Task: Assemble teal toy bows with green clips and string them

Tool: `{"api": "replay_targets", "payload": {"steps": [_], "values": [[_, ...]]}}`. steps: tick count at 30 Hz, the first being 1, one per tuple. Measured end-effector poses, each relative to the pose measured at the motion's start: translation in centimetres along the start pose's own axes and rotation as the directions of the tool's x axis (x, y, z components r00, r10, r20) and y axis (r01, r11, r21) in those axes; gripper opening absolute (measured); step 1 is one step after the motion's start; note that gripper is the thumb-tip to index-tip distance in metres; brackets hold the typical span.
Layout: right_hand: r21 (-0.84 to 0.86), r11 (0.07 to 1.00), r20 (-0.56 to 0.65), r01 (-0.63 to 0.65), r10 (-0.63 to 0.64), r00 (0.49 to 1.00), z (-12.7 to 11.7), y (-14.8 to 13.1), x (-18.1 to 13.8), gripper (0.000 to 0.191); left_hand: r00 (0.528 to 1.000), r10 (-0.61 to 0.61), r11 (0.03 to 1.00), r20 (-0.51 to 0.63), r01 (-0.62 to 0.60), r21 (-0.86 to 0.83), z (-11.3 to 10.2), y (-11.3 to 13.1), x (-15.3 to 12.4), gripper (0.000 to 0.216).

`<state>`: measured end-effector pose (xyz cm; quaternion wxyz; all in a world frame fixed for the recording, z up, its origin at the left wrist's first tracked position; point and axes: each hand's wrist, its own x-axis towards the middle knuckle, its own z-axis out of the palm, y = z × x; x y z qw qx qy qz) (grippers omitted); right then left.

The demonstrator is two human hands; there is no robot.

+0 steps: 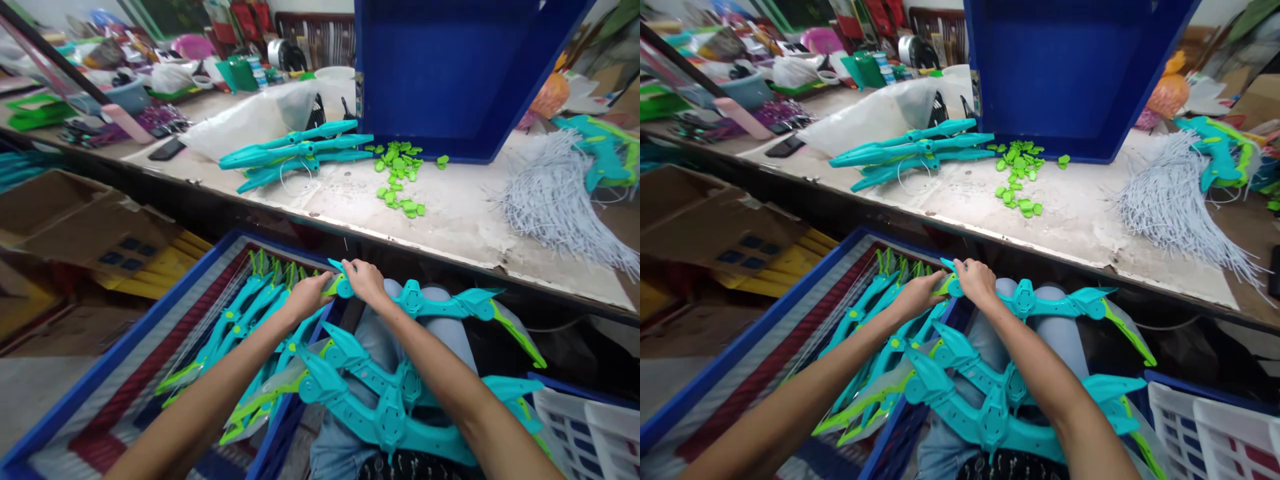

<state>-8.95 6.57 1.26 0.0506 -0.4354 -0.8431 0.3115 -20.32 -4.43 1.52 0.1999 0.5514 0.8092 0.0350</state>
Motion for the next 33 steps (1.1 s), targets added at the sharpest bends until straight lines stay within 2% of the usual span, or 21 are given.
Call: {"api": "replay_targets", "payload": {"steps": [4, 11, 14, 16, 19, 21, 23, 25, 27, 29, 31, 33], "values": [[-0.037, 0.999, 0.011, 0.022, -0.021, 1.000, 0.1, 0.4, -0.5, 0.050, 0.999, 0.038, 0.999, -0.003, -0.038, 0.009, 0.1, -0.6, 0.1, 0.045], [-0.044, 0.994, -0.061, 0.105, -0.107, 0.992, 0.7, 0.3, -1.0, 0.041, 0.975, 0.169, 0.962, 0.142, -0.194, 0.191, -2.2, -0.9, 1.4, 0.044], [0.012, 0.982, -0.033, 0.191, -0.191, 0.981, 1.1, 0.9, -1.1, 0.031, 0.968, 0.155, 0.970, 0.195, -0.187, 0.156, -1.1, -1.3, 1.5, 0.047], [0.020, 0.961, -0.084, 0.274, -0.272, 0.959, 0.4, 1.7, -0.7, 0.027, 0.968, 0.120, 0.984, 0.221, -0.145, 0.099, 0.0, -1.5, 1.3, 0.046], [-0.078, 0.937, -0.326, 0.341, -0.347, 0.879, -3.5, 4.0, 1.6, 0.027, 0.971, 0.097, 0.993, 0.218, -0.109, 0.043, 0.8, -1.7, 0.9, 0.046], [-0.187, 0.942, -0.449, 0.280, -0.335, 0.828, -7.3, 6.0, 4.2, 0.030, 0.971, 0.098, 0.994, 0.220, -0.105, 0.021, 0.7, -2.0, 0.7, 0.051], [-0.285, 0.933, -0.432, 0.220, -0.330, 0.839, -10.9, 7.9, 7.0, 0.035, 0.968, 0.113, 0.993, 0.224, -0.115, -0.004, 0.2, -2.5, 0.8, 0.058], [-0.363, 0.905, -0.320, 0.222, -0.345, 0.882, -13.4, 9.4, 9.4, 0.038, 0.966, 0.136, 0.991, 0.221, -0.135, -0.017, -0.6, -3.1, 0.7, 0.067], [-0.413, 0.873, -0.218, 0.260, -0.372, 0.902, -14.5, 10.4, 10.7, 0.037, 0.972, 0.147, 0.989, 0.182, -0.150, 0.003, -1.6, -3.4, 0.5, 0.070], [-0.441, 0.849, -0.192, 0.291, -0.406, 0.893, -14.5, 10.8, 11.0, 0.033, 0.987, 0.152, 0.988, 0.061, -0.153, 0.021, -2.3, -2.7, 0.2, 0.063], [-0.454, 0.845, -0.247, 0.282, -0.423, 0.871, -14.2, 11.0, 10.6, 0.030, 0.977, 0.177, 0.983, -0.115, -0.182, -0.029, -2.5, -0.4, 0.2, 0.053], [-0.438, 0.868, -0.337, 0.234, -0.400, 0.852, -14.0, 11.4, 10.0, 0.028, 0.950, 0.230, 0.956, -0.209, -0.261, -0.136, -1.7, 3.2, 0.9, 0.049]]}}
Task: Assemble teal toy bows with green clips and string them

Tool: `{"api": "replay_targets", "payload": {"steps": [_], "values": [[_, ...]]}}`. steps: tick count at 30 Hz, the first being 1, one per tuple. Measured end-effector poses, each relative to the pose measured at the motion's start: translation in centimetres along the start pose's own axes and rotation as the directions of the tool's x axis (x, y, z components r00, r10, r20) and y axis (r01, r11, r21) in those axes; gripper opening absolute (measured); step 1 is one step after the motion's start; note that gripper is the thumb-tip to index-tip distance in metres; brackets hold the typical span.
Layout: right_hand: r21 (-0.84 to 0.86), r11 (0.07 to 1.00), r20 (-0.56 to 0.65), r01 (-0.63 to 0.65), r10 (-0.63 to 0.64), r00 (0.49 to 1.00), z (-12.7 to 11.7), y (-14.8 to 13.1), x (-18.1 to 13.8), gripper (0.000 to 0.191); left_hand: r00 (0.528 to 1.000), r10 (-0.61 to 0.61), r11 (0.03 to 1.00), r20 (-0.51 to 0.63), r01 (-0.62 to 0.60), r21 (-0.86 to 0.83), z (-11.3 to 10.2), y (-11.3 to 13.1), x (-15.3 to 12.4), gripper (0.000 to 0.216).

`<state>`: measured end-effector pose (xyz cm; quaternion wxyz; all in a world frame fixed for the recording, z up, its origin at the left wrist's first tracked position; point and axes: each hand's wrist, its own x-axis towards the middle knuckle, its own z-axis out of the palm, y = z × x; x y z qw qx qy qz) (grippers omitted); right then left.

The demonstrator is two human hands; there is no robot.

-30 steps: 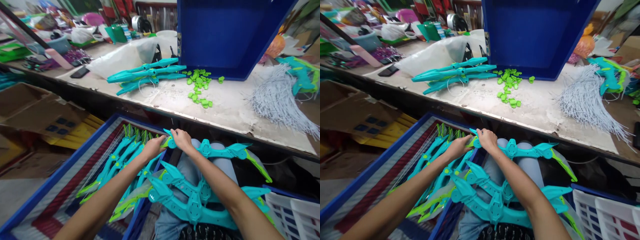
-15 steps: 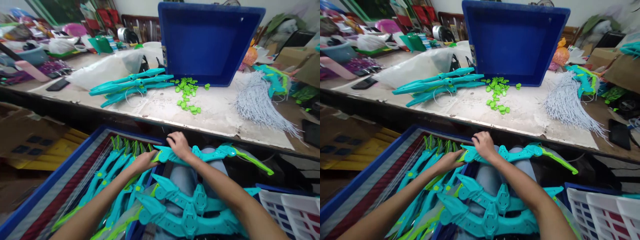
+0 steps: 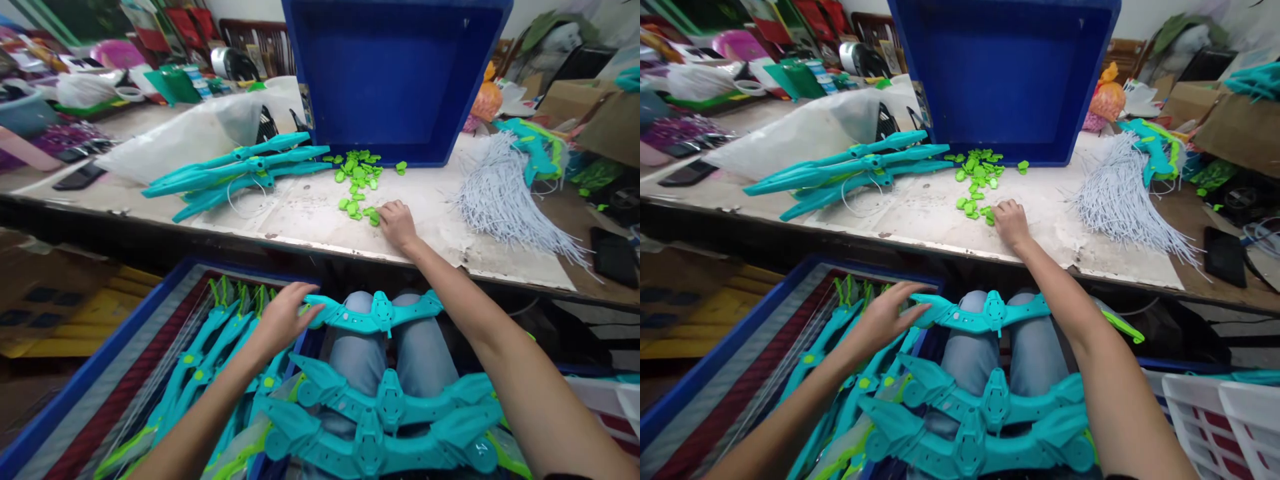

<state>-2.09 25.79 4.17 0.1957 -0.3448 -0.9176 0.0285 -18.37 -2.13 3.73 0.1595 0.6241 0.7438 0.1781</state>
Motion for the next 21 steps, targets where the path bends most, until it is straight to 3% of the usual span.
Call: {"api": "replay_targets", "payload": {"steps": [3, 5, 8, 10, 12, 15, 18, 21], "values": [[0.118, 0.984, -0.083, -0.133, 0.143, 0.986, -0.4, 0.9, -0.9, 0.029, 0.987, 0.069, 0.989, 0.145, -0.048, -0.141, 4.0, 5.1, 2.8, 0.056], [0.304, 0.922, -0.115, -0.240, 0.286, 0.951, -0.8, 2.0, -1.5, 0.031, 0.968, 0.030, 0.994, 0.250, -0.002, -0.112, 6.5, 7.6, 4.8, 0.063], [0.531, 0.746, -0.031, -0.402, 0.491, 0.870, -1.7, 3.9, -3.0, 0.033, 0.941, -0.028, 0.997, 0.336, 0.050, -0.056, 8.7, 9.7, 6.7, 0.059], [0.547, 0.689, 0.046, -0.476, 0.543, 0.839, -2.6, 4.9, -4.4, 0.029, 0.930, -0.031, 0.995, 0.365, 0.064, -0.077, 9.3, 10.5, 7.0, 0.056], [0.508, 0.697, 0.064, -0.506, 0.555, 0.829, -3.6, 5.7, -5.9, 0.023, 0.922, -0.023, 0.989, 0.386, 0.076, -0.124, 9.6, 11.0, 6.9, 0.056], [0.291, 0.816, 0.072, -0.499, 0.501, 0.862, -5.1, 6.4, -7.5, 0.017, 0.902, 0.002, 0.971, 0.431, 0.101, -0.216, 10.0, 11.7, 6.5, 0.060], [0.045, 0.924, 0.084, -0.380, 0.375, 0.923, -5.9, 6.9, -8.2, 0.023, 0.892, 0.006, 0.956, 0.452, 0.128, -0.266, 10.1, 11.8, 6.4, 0.065], [0.004, 0.969, 0.070, -0.248, 0.247, 0.967, -5.7, 7.3, -8.1, 0.028, 0.876, 0.036, 0.944, 0.481, 0.128, -0.305, 9.6, 11.4, 6.6, 0.053]]}}
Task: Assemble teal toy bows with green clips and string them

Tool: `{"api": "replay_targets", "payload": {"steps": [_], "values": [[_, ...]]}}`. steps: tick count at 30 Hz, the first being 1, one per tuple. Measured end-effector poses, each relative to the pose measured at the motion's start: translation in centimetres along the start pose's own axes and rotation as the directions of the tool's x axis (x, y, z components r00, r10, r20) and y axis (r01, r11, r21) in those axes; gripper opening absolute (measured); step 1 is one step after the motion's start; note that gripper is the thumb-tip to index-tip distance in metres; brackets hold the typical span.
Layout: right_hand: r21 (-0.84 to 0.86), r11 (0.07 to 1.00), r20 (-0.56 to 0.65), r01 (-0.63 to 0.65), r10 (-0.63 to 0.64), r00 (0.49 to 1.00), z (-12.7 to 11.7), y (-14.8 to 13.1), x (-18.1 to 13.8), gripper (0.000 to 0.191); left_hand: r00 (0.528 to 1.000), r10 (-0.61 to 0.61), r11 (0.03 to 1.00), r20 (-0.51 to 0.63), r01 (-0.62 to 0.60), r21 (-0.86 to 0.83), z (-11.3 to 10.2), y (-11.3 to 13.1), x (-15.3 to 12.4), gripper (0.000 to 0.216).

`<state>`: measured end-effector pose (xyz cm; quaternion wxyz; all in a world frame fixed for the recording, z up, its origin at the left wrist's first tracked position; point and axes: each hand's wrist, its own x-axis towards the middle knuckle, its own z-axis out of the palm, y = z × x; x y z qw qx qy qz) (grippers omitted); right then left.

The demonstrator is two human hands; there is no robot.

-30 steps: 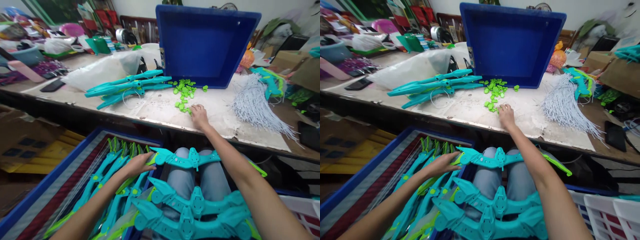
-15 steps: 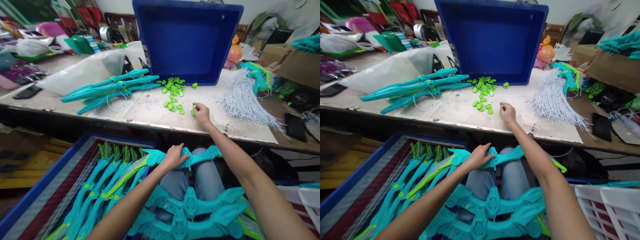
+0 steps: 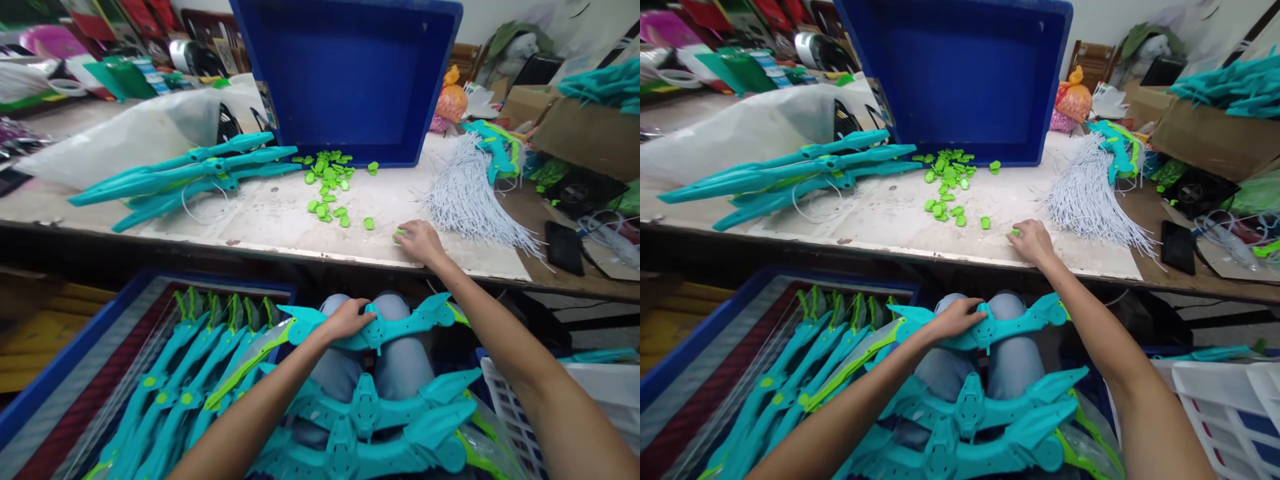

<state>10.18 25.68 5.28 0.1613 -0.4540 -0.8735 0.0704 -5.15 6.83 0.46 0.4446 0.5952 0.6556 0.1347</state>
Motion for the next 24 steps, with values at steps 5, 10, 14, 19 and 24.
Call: {"api": "replay_targets", "payload": {"steps": [5, 10, 14, 19, 24], "values": [[0.045, 0.995, 0.019, 0.093, -0.094, 0.995, 0.6, -0.6, -0.9, 0.022, 0.993, -0.057, 0.950, 0.108, 0.087, -0.301, -0.9, -0.2, 0.2, 0.035], [0.418, 0.855, -0.086, 0.307, -0.299, 0.950, 1.7, -3.2, -9.3, 0.023, 0.991, -0.075, 0.886, 0.112, 0.118, -0.448, -0.8, -0.7, 0.5, 0.023], [0.463, 0.800, -0.066, 0.381, -0.397, 0.915, 3.7, -4.7, -16.0, 0.013, 0.985, -0.087, 0.825, 0.147, 0.154, -0.544, -0.3, -1.4, 0.9, 0.025], [0.484, 0.780, -0.059, 0.397, -0.424, 0.904, 5.5, -4.7, -17.2, 0.012, 0.978, -0.109, 0.783, 0.179, 0.195, -0.590, 0.0, -2.0, 1.4, 0.035], [0.485, 0.814, -0.038, 0.320, -0.346, 0.937, 5.8, -4.5, -17.0, 0.013, 0.976, -0.020, 0.813, 0.219, 0.143, -0.565, -0.5, -2.0, 0.9, 0.042]]}}
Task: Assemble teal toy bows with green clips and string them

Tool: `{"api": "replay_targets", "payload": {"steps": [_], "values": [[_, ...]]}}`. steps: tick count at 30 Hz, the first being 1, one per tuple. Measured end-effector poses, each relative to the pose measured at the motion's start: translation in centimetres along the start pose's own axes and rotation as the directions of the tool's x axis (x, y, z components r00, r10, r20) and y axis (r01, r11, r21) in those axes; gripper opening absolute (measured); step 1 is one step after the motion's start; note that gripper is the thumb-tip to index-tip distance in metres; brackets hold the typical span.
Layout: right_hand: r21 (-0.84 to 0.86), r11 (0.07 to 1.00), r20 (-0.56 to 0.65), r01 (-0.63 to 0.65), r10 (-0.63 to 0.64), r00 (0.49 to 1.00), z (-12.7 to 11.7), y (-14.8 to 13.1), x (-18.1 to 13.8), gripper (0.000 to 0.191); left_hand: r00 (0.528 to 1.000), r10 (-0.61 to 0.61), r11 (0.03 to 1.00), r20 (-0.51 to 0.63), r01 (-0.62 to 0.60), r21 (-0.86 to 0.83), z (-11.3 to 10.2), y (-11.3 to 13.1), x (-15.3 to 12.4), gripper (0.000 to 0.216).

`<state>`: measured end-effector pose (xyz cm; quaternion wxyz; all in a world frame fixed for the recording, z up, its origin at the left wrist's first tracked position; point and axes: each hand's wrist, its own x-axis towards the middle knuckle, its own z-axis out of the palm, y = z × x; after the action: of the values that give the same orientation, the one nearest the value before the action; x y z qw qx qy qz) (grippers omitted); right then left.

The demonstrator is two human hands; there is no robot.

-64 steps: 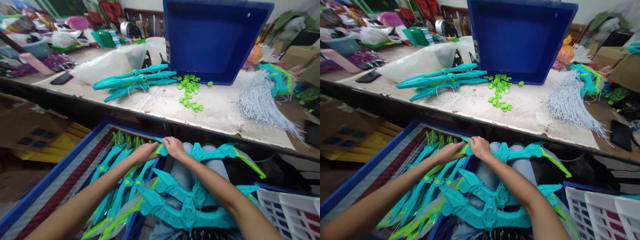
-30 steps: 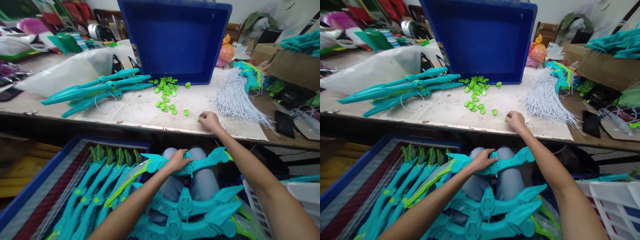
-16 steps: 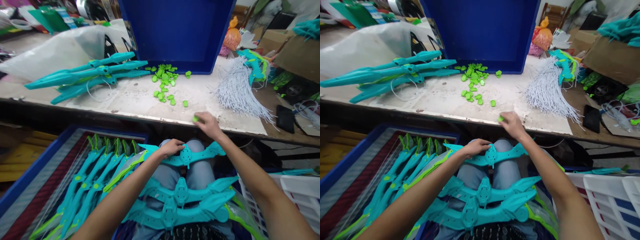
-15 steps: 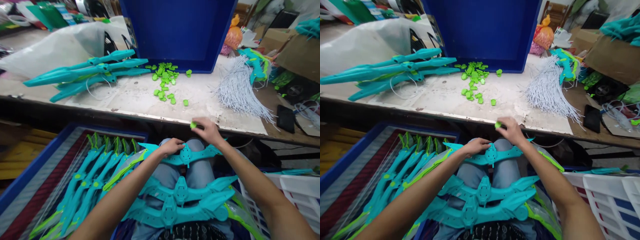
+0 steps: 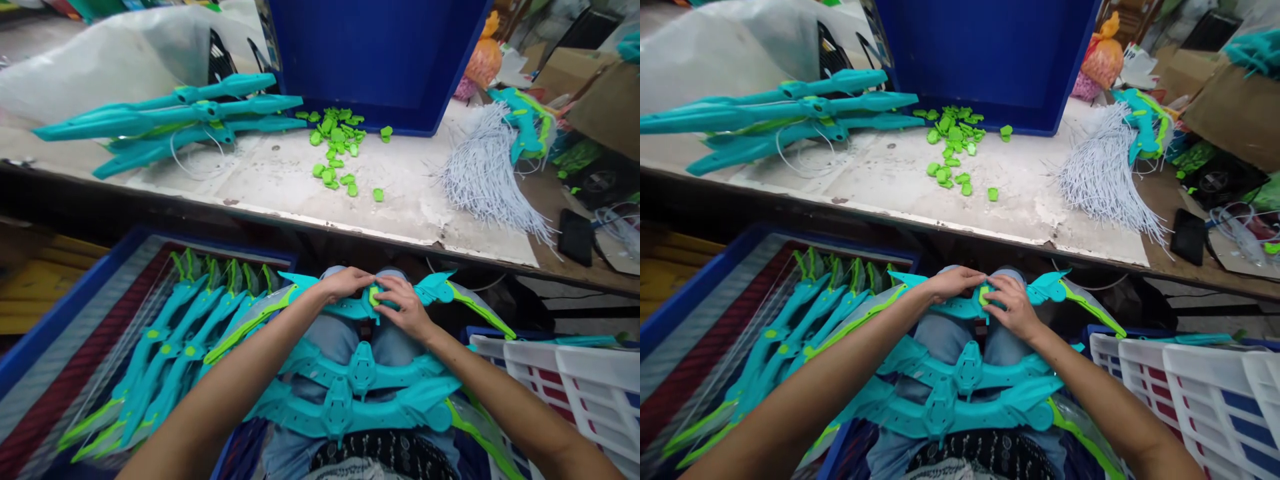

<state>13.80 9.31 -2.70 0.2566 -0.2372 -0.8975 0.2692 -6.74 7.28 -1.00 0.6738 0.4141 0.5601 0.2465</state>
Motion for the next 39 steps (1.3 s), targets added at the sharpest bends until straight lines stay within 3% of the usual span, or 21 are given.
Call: {"api": "replay_targets", "payload": {"steps": [4, 9, 11, 13, 18, 20, 22, 24, 26, 29, 31, 34, 39], "values": [[0.053, 0.981, 0.053, -0.184, 0.181, 0.982, 0.1, -0.6, 0.2, 0.017, 0.997, 0.067, 0.994, 0.042, -0.070, 0.082, 0.1, 0.4, -0.7, 0.050], [0.006, 0.870, 0.261, -0.492, 0.474, 0.841, -0.5, -1.3, 2.8, 0.061, 0.997, 0.059, 0.991, -0.049, -0.052, 0.120, 0.4, 0.0, -0.7, 0.047], [-0.071, 0.851, 0.325, -0.520, 0.513, 0.795, -0.7, -1.5, 3.8, 0.070, 0.996, 0.072, 0.990, -0.062, -0.063, 0.129, 0.3, -0.4, -0.4, 0.046], [-0.105, 0.851, 0.355, -0.515, 0.516, 0.780, -0.7, -1.6, 4.3, 0.071, 0.993, 0.089, 0.986, -0.079, -0.077, 0.151, 0.1, -0.7, -0.2, 0.045], [-0.077, 0.900, 0.350, -0.429, 0.428, 0.834, -0.4, -1.7, 3.8, 0.070, 0.977, 0.166, 0.921, -0.135, -0.104, 0.376, 0.3, -0.6, -0.6, 0.039], [-0.067, 0.938, 0.325, -0.339, 0.342, 0.882, -1.1, -1.4, 4.2, 0.059, 0.922, 0.303, 0.832, -0.240, -0.133, 0.539, 1.2, -0.8, -1.6, 0.040], [-0.096, 0.966, 0.204, -0.239, 0.254, 0.945, -2.4, -0.7, 5.9, 0.036, 0.817, 0.500, 0.680, -0.288, -0.165, 0.714, 2.5, -1.5, -2.8, 0.037], [-0.220, 0.957, -0.005, -0.191, 0.195, 0.981, -4.1, 0.4, 9.0, 0.025, 0.747, 0.647, 0.473, -0.156, -0.232, 0.850, 3.8, -2.6, -4.0, 0.036], [-0.383, 0.900, -0.152, -0.208, 0.161, 0.975, -5.4, 1.9, 12.8, 0.028, 0.754, 0.656, 0.294, 0.028, -0.289, 0.911, 4.7, -3.7, -4.6, 0.053], [-0.491, 0.852, -0.084, -0.184, 0.164, 0.983, -6.1, 3.8, 17.9, 0.032, 0.828, 0.552, 0.170, 0.101, -0.231, 0.958, 4.8, -3.9, -4.4, 0.067], [-0.471, 0.861, -0.023, -0.192, 0.206, 0.978, -5.9, 4.3, 19.9, 0.027, 0.871, 0.487, 0.170, 0.068, -0.172, 0.970, 4.1, -2.8, -3.9, 0.056], [-0.411, 0.852, -0.081, -0.323, 0.318, 0.944, -5.6, 4.3, 20.6, 0.022, 0.927, 0.370, 0.286, 0.058, -0.173, 0.942, 2.2, 0.1, -3.2, 0.043], [-0.353, 0.723, -0.197, -0.594, 0.563, 0.803, -7.2, 4.6, 18.3, 0.033, 0.973, 0.190, 0.567, 0.130, -0.217, 0.794, -0.7, 3.5, -1.8, 0.027]]}}
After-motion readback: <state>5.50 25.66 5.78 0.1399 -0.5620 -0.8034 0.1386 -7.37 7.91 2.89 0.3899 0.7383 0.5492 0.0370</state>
